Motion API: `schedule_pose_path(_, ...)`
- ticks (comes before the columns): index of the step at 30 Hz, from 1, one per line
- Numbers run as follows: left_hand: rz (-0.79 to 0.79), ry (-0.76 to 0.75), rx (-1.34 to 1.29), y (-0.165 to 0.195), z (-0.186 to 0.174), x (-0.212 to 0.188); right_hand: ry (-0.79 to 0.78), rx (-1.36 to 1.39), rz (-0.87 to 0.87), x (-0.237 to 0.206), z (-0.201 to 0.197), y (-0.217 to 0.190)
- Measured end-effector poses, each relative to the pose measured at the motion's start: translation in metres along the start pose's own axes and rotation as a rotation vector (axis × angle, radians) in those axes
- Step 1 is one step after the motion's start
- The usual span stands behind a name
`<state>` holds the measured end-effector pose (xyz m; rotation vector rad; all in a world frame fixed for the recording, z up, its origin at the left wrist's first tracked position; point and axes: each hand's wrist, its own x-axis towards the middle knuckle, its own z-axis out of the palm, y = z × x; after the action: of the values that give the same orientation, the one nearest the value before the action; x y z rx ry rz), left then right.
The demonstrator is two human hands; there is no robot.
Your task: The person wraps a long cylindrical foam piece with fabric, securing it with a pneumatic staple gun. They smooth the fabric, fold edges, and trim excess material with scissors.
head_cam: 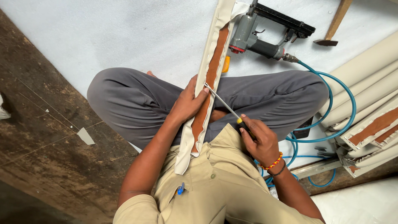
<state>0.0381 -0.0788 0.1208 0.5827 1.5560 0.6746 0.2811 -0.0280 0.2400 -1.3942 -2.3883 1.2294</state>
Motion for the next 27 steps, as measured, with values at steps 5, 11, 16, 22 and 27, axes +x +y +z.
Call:
schedule_pose_path(5,-0.116,0.016,0.054,0.008,0.002,0.006,-0.046,-0.175,-0.085,0.015,-0.017,-0.01)
schedule_pose_path(11,-0.147,0.044,0.129,0.014,0.003,0.005,-0.143,-0.354,-0.16,0.029,-0.035,-0.029)
schedule_pose_path(16,-0.118,0.05,0.161,0.016,0.005,0.006,-0.203,-0.491,-0.202,0.037,-0.038,-0.037)
schedule_pose_path(22,-0.091,0.065,0.163,0.013,0.006,0.006,-0.198,-0.528,-0.222,0.031,-0.025,-0.044)
schedule_pose_path(27,-0.088,0.07,0.169,0.009,0.005,0.007,-0.09,-0.244,-0.095,0.02,-0.006,-0.041)
